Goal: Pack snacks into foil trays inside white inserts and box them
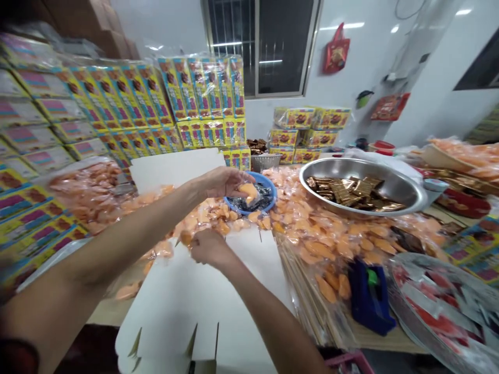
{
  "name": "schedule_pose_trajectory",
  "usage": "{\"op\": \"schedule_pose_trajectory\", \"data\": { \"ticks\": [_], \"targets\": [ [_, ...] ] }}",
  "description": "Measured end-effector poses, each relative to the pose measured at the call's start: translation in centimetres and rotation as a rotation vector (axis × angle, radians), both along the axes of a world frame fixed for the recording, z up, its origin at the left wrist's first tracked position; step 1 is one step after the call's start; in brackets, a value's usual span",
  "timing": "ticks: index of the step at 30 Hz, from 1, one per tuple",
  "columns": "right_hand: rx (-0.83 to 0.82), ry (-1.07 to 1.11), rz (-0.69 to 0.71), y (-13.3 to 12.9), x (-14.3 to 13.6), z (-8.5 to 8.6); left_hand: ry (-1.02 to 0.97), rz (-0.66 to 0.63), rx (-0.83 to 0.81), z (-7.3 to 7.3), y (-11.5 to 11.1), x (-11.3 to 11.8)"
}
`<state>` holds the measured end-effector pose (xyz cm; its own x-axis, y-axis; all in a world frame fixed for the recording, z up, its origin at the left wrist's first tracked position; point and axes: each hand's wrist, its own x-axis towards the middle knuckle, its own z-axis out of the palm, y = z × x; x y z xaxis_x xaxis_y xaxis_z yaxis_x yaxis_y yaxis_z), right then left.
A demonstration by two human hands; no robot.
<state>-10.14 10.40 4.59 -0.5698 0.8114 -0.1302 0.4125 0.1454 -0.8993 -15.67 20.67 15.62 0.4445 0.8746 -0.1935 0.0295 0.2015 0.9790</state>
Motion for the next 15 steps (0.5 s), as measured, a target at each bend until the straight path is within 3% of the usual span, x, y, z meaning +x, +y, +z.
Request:
{"op": "schedule_pose_trajectory", "data": {
  "ticks": [7, 15],
  "targets": [
    [-0.147, 0.305, -0.195, 2.0, 4.9, -1.9, -0.049, 0.342, 0.262, 1.1, 0.4, -6.3],
    [-0.175, 0.330, -0.161, 2.4, 4.8, -2.0, 0.071, 0.616, 0.309, -0.9, -1.6, -12.6]
  ]
}}
